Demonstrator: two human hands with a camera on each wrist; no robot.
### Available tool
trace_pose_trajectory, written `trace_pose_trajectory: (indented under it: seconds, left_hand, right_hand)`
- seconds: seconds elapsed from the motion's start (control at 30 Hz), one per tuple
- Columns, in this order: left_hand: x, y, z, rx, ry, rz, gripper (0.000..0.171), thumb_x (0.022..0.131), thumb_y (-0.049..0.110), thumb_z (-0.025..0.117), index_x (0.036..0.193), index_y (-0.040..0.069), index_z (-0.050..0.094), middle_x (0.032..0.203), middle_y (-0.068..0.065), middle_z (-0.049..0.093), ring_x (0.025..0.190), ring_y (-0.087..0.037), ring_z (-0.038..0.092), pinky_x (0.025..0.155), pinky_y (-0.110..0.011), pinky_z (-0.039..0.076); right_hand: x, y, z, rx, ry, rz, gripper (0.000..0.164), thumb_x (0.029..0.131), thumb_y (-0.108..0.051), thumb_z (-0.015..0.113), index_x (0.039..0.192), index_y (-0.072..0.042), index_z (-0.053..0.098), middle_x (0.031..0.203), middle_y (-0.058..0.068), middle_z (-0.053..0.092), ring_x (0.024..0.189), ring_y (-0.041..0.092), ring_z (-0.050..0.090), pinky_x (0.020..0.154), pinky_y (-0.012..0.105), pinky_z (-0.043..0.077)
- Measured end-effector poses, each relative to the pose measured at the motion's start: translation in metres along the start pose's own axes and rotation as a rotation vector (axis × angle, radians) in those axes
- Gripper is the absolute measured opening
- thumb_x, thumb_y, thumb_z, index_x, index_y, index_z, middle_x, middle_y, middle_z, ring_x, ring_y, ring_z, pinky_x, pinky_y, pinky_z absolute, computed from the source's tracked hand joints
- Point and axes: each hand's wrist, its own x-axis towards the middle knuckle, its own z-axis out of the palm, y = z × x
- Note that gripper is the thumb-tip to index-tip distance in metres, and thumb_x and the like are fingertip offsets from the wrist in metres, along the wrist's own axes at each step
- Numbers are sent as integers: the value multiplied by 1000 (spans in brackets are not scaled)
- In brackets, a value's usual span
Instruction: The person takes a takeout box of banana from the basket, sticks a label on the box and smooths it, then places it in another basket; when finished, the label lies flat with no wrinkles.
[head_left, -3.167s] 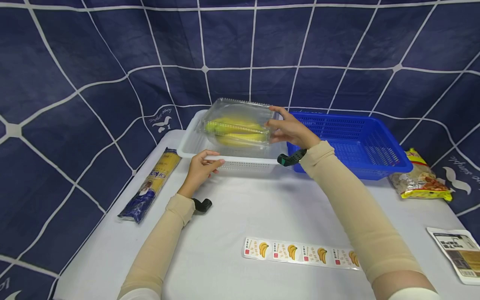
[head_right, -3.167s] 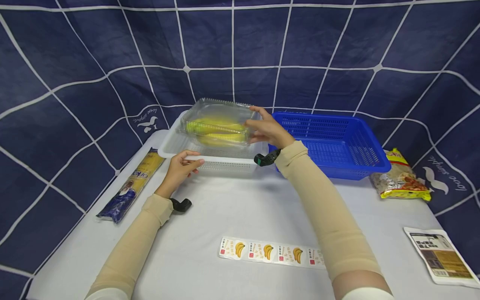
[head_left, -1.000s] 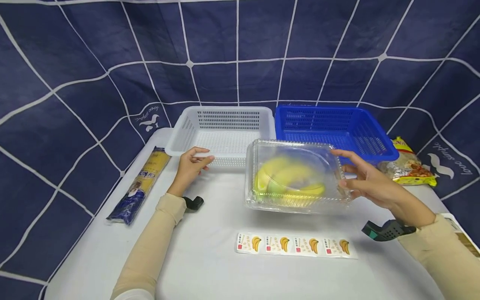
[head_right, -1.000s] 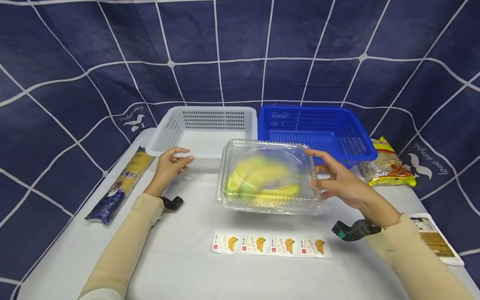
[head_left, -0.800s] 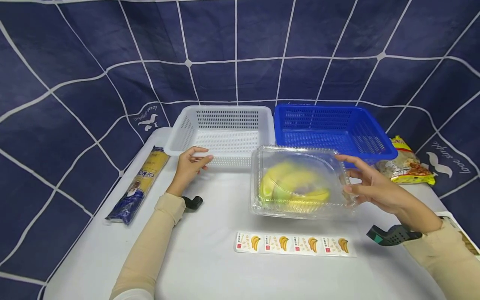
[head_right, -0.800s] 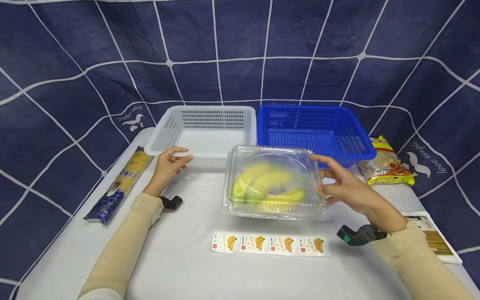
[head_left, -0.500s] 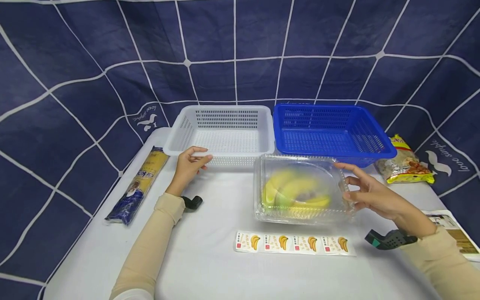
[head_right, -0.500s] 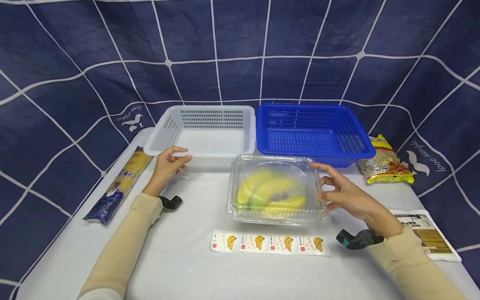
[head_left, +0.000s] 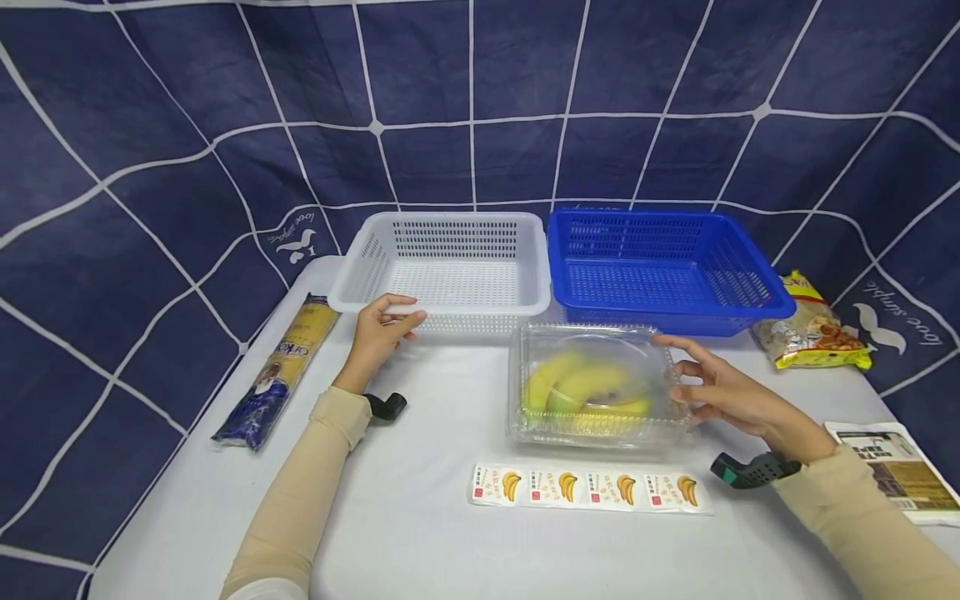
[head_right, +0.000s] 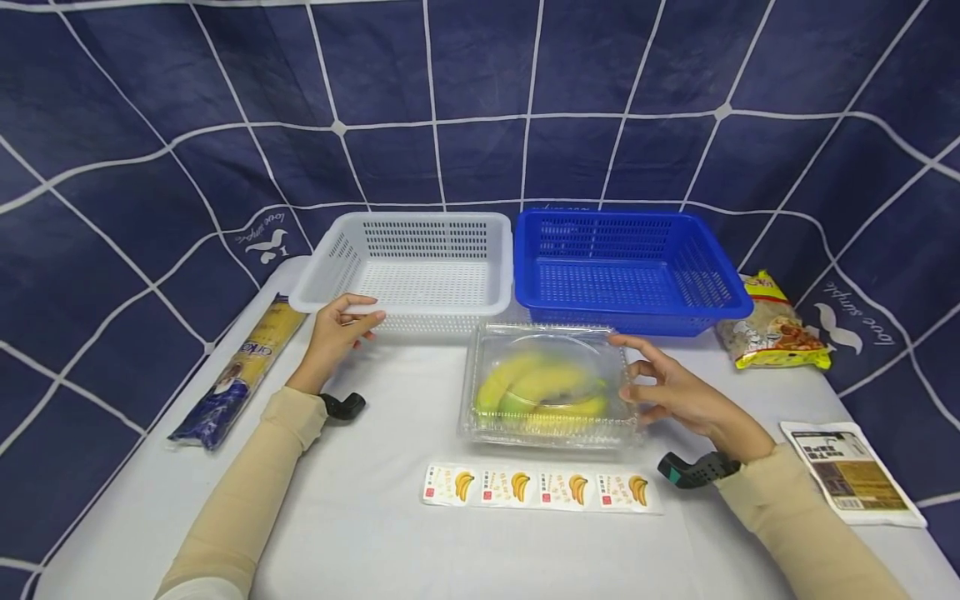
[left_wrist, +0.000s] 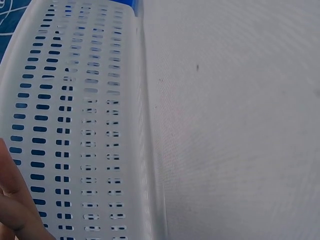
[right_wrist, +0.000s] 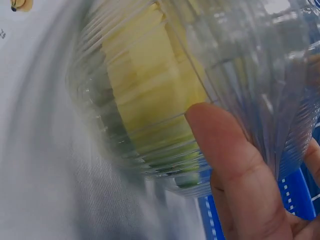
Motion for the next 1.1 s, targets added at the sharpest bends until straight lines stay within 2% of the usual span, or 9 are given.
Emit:
trace_pose_trajectory:
  seconds: [0.23, 0.43, 0.57, 0.67, 0.77, 0.9, 1.0, 1.1]
  left_hand:
    - [0, 0, 1, 0, -4, 9, 49, 99, 19, 83, 136, -7, 64, 85, 11, 77, 70, -19, 74, 53, -21, 47]
    - [-1, 1, -1, -6, -14, 9, 49, 99, 19, 82, 136, -7, 63, 85, 12, 76, 69, -19, 74, 53, -20, 47]
    - [0, 3, -2, -3, -25, 8, 49, 100, 19, 82, 137, -7, 63, 85, 11, 76, 70, -19, 74, 54, -21, 48]
    - [0, 4, -3, 6, -40, 0, 48, 100, 21, 81, 138, -4, 64, 87, 10, 76, 72, -19, 75, 56, -23, 50]
    - [0, 6, -5, 27, -58, -20, 46, 102, 22, 80, 139, 0, 65, 96, 2, 79, 74, -17, 75, 59, -24, 52]
    - [-2, 8, -9, 49, -96, -58, 45, 105, 22, 75, 143, 2, 63, 117, -21, 78, 78, -14, 73, 64, -23, 53]
    - [-4, 11, -13, 71, -144, -82, 51, 107, 26, 72, 151, 5, 57, 130, -28, 72, 83, -12, 73, 69, -23, 53]
    - [-7, 16, -18, 102, -193, -94, 60, 108, 29, 70, 160, 10, 49, 135, -26, 71, 86, -12, 72, 74, -26, 53]
  right_hand:
    - [8, 3, -3, 8, -9, 7, 72, 106, 8, 54, 159, -41, 43, 109, 10, 44, 80, 7, 56, 62, 32, 62]
    - [10, 2, -5, -8, -17, 15, 72, 108, 6, 54, 160, -42, 40, 109, 11, 45, 80, 8, 55, 62, 32, 63]
    - [9, 1, -6, -52, -11, 36, 73, 110, 2, 53, 164, -43, 35, 117, 15, 46, 86, 12, 57, 65, 35, 64]
    - [8, -1, -6, -90, 5, 58, 75, 111, 0, 52, 169, -41, 28, 129, 21, 41, 95, 15, 58, 67, 36, 63]
    - [7, -3, -7, -113, 24, 77, 77, 112, -4, 53, 173, -37, 20, 144, 28, 31, 105, 16, 58, 71, 38, 63]
    - [4, -7, -7, -164, 38, 89, 78, 113, -8, 53, 176, -30, 13, 160, 37, 19, 121, 16, 56, 81, 42, 63]
    - [1, -13, -4, -253, 67, 92, 73, 113, -12, 53, 175, -23, 16, 164, 39, 20, 131, 30, 56, 87, 42, 61]
    - [-1, -20, 0, -351, 110, 79, 68, 114, -14, 54, 173, -13, 21, 166, 38, 24, 134, 45, 54, 90, 38, 61]
